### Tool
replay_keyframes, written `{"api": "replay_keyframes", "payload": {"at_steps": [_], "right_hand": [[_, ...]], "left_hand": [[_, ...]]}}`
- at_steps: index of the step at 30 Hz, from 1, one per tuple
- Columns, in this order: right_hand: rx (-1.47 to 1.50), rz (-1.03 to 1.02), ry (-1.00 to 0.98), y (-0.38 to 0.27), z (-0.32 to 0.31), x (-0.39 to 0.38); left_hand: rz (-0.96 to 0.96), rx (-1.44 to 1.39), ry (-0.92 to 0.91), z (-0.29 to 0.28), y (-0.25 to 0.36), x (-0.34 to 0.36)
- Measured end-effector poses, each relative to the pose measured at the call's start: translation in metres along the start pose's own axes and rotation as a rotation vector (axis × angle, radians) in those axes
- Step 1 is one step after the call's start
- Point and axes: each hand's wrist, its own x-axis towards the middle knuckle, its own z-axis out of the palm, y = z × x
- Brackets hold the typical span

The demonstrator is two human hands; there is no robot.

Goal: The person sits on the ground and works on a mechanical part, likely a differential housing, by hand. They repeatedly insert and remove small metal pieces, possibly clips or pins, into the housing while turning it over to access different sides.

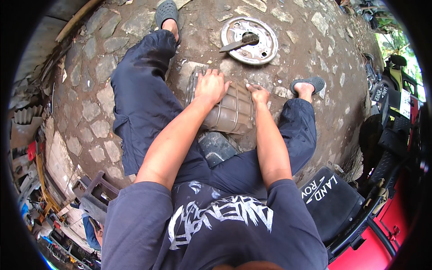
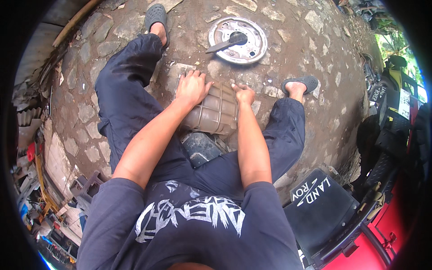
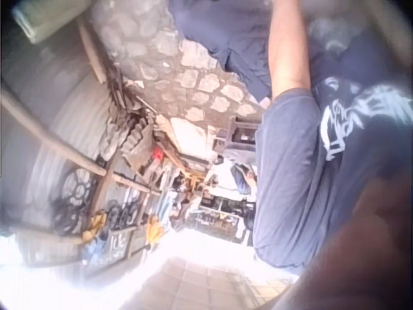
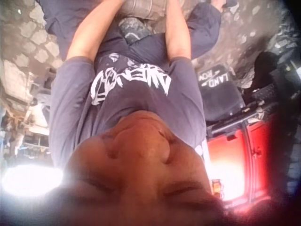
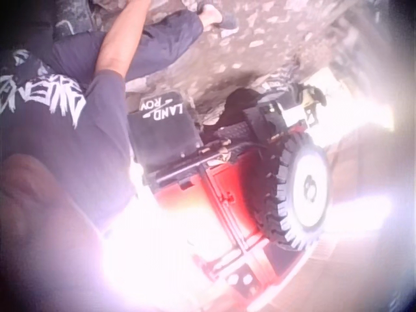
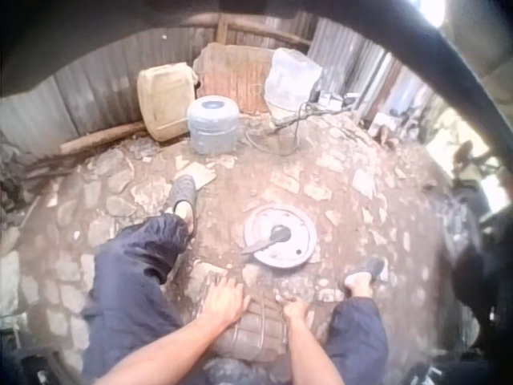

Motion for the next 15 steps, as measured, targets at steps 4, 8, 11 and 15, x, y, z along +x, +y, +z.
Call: {"api": "replay_keyframes", "payload": {"at_steps": [4, 8, 11, 15], "right_hand": [[0.259, 0.078, -0.239, 0.002, -0.016, -0.011], [0.328, 0.101, -0.283, 0.012, -0.02, -0.01], [0.223, 0.025, -0.121, 0.029, -0.003, 0.02], [0.009, -0.092, -0.038, 0.025, 0.0, 0.041]], "left_hand": [[-0.003, 0.042, 0.044, 0.006, -0.007, 0.003], [-0.029, 0.08, 0.047, 0.003, -0.006, 0.002], [0.003, 0.076, 0.052, 0.005, 0.0, 0.003], [0.012, 0.037, 0.072, 0.016, -0.003, 0.01]]}}
